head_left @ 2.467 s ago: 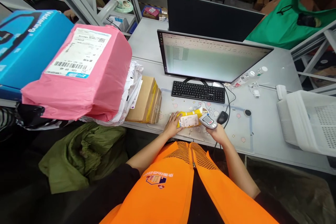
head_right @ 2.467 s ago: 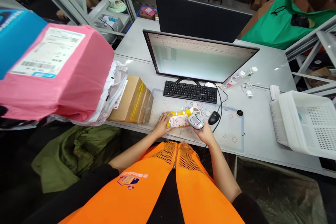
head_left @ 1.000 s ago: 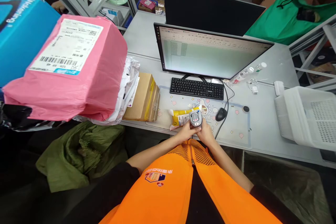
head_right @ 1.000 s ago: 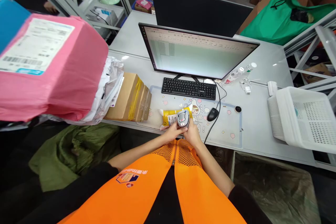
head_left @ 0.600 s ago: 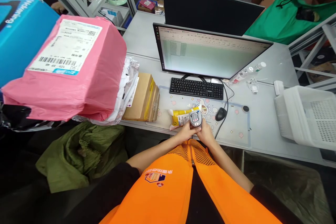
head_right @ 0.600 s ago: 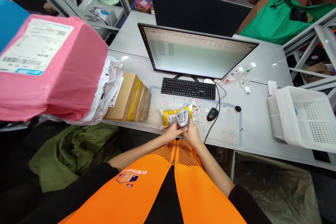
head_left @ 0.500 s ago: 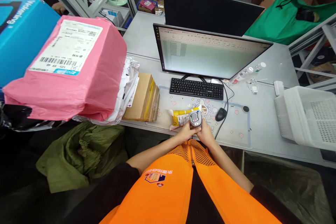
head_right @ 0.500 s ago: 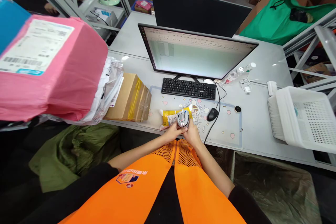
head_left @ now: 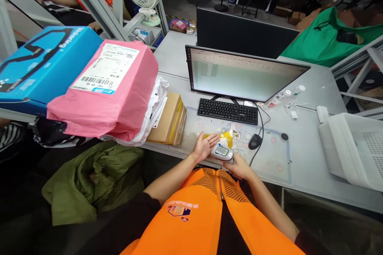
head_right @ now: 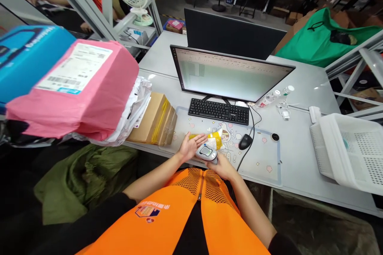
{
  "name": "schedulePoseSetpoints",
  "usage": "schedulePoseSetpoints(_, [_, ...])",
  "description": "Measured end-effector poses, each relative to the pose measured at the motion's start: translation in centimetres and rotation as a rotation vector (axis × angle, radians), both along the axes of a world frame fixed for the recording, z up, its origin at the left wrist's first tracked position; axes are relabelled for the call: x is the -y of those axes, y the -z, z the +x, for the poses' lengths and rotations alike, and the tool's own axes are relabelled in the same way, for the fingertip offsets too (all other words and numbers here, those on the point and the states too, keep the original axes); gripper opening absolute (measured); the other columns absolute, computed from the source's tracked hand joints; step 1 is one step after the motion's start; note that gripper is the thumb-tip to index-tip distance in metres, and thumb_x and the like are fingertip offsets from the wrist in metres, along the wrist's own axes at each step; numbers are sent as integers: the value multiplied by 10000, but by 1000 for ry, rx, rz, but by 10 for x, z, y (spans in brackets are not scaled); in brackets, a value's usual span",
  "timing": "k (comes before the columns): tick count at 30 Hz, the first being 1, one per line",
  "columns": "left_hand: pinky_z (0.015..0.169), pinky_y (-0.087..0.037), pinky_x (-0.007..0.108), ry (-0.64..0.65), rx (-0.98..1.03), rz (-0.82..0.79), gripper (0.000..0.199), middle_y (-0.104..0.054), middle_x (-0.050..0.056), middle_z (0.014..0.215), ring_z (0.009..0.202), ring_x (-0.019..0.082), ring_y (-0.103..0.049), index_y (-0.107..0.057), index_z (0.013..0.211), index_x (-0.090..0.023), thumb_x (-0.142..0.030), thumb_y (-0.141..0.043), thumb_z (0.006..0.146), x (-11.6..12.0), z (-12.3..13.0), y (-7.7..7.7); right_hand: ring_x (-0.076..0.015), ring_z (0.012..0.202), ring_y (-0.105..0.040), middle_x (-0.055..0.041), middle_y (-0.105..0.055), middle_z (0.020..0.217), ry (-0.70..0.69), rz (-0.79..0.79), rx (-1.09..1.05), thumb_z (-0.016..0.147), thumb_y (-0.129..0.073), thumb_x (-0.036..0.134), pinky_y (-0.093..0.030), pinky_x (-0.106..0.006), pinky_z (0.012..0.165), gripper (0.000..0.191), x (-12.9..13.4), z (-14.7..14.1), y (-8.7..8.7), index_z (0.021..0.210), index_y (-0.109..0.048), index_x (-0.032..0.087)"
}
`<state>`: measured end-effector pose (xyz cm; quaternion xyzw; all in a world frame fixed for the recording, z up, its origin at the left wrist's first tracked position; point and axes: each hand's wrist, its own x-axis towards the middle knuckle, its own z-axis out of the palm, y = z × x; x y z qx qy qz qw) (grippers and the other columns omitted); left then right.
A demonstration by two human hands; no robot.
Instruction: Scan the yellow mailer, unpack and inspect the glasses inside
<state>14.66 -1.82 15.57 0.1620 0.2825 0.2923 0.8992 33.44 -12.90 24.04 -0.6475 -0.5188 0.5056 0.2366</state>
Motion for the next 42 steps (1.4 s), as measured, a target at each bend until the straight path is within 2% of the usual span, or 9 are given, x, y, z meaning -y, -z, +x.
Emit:
schedulePoseSetpoints(3, [1383, -230, 469, 22, 51, 3, 861, -537, 202, 1684, 1638, 322, -418, -668, 1488, -109, -767, -359, 1026, -3, 7, -5, -287, 1040, -739, -58, -812, 1098, -44, -18, -54, 811, -729, 365, -608, -451, 992, 415, -2, -6, -2, 1184, -767, 187])
schedulePoseSetpoints(6, [1385, -226, 471, 38, 70, -9, 879, -519, 198, 1698, 1654, 325, -388, -660, 1500, -103, -775, -348, 1025, -1, 11, -7, -290, 1069, -736, -57, -810, 1098, -58, -29, -85, 833, -707, 363, -597, -466, 1030, 420, -3, -7, -2, 1211, -767, 189])
schedulePoseSetpoints(11, [1385, -231, 478, 44, 68, -24, 870, -513, 182, 1707, 1676, 321, -342, -674, 1482, -115, -773, -317, 1037, 2, 10, -9, -310, 1161, -725, -66, -802, 1225, -57, -24, -82, 822, -726, 357, -557, -504, 1115, 507, -3, -6, -2, 1302, -752, 197])
schedulePoseSetpoints(16, [1384, -230, 497, 49, 70, -10, 848, -517, 179, 1705, 1684, 329, -321, -678, 1479, -130, -778, -376, 1022, 1, 9, -6, -325, 1205, -721, -73, -805, 1220, -43, -24, -75, 814, -742, 366, -537, -535, 1153, 531, -4, -6, 2, 1315, -746, 189])
schedulePoseSetpoints(30, [1351, -301, 514, 50, 50, 2, 807, -569, 186, 1660, 1640, 339, -411, -679, 1459, -143, -764, -379, 1039, -2, 4, -5, -341, 1291, -704, -85, -784, 1345, -31, 2, -73, 826, -761, 366, -507, -556, 1193, 531, -6, -5, 9, 1329, -734, 199])
schedulePoseSetpoints(37, [1364, -268, 538, 45, 28, 10, 818, -601, 196, 1627, 1635, 354, -416, -677, 1471, -141, -772, -398, 1031, -4, 1, -4, -329, 1227, -729, -83, -800, 1285, -33, -5, -76, 838, -752, 349, -551, -539, 1143, 493, -6, -5, 7, 1306, -744, 196])
schedulePoseSetpoints(42, [1366, -255, 527, 29, 17, 9, 803, -607, 207, 1616, 1614, 343, -453, -669, 1474, -125, -739, -354, 1064, -6, -1, -5, -324, 1287, -706, -79, -778, 1351, -36, 0, -99, 836, -761, 349, -519, -533, 1186, 542, -5, -5, 12, 1355, -726, 198])
